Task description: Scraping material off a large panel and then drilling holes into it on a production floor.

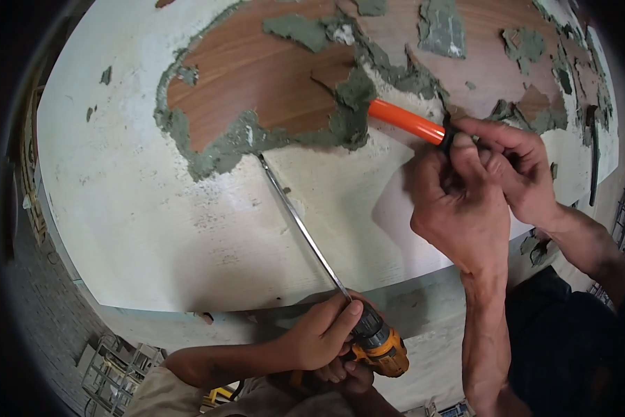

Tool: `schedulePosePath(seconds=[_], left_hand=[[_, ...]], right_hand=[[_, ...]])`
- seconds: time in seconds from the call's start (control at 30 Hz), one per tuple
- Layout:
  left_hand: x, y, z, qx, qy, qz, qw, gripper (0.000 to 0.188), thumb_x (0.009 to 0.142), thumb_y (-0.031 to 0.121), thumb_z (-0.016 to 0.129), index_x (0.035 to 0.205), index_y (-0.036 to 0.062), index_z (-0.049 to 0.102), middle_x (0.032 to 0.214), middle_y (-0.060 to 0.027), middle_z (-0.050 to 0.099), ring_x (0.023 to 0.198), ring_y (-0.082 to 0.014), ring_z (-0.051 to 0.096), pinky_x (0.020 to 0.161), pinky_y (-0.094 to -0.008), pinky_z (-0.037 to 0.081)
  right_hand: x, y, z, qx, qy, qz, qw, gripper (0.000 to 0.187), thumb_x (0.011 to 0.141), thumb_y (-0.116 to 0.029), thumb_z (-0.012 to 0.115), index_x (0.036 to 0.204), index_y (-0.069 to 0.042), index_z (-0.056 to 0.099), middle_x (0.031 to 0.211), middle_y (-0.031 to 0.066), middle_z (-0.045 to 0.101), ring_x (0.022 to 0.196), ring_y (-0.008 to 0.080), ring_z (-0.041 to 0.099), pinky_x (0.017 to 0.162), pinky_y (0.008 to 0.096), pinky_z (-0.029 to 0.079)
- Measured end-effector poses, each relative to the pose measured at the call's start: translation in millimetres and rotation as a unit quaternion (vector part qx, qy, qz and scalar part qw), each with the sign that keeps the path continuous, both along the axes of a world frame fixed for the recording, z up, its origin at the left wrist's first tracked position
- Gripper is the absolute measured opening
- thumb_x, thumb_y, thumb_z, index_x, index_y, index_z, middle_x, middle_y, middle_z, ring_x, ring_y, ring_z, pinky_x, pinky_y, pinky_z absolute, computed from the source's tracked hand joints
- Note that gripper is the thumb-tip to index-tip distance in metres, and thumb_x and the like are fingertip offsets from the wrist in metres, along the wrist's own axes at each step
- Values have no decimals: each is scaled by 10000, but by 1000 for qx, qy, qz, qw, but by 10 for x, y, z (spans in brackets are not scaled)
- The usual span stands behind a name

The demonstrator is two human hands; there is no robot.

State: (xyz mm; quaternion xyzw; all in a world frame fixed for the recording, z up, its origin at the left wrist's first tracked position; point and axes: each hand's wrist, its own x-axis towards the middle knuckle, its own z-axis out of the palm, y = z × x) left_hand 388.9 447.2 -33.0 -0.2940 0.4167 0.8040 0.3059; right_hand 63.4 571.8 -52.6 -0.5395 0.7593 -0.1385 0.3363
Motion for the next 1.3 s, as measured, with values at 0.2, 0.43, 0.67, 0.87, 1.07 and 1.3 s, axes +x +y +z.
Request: schedulePosePath(seconds=[0.2,0.43,0.67,0.87,1.07,1.3], left_hand=[[307,198,115,-10,27,-27,999,457,1106,380,488,1206,-66,480,861,-188,677,735,-266,697,648,-384,550],[357,-188,160,-7,56,-77,995,388,1087,264,537,1294,-58,472,826,-172,647,792,-281,714,732,-357,570],[648,-1341,-103,-631,212,106,738,487,1037,211,487,1415,-92,431,1454,-301,481,1364,-451,468,1116,-584,339],[582,-1417,-384,-801,153,-54,577,613,987,317,542,1422,-94,409,1580,-330,347,1473,-493,325,1193,-707,113],[628,-1329,-281,-812,151,-96,556,628,978,314,550,1424,-105,407,1611,-326,297,1507,-479,282,1202,-699,102],[641,-1350,-364,-809,164,-70,560,559,986,238,531,1430,-83,420,1635,-290,286,1527,-457,258,1211,-684,111]], right_hand=[[453,92,-374,160,590,271,743,348,1088,-202,539,1355,17,582,1071,35,661,893,113,630,803,266,540],[3015,407,-232,250,841,473,82,369,1026,-292,588,1292,-37,591,900,20,586,799,148,603,750,314,528],[3831,474,107,240,775,525,-257,275,993,-291,551,1226,-150,582,661,-18,399,575,145,435,616,352,421],[3766,497,26,234,768,529,-277,291,982,-306,535,1236,-168,570,663,-31,388,573,139,392,588,333,357],[4040,9,222,279,765,526,-246,261,978,-302,537,1206,-177,563,666,-31,374,599,137,383,634,358,369],[3710,425,-78,286,740,513,-328,249,988,-262,536,1207,-146,556,661,-30,379,592,119,399,615,330,373]])
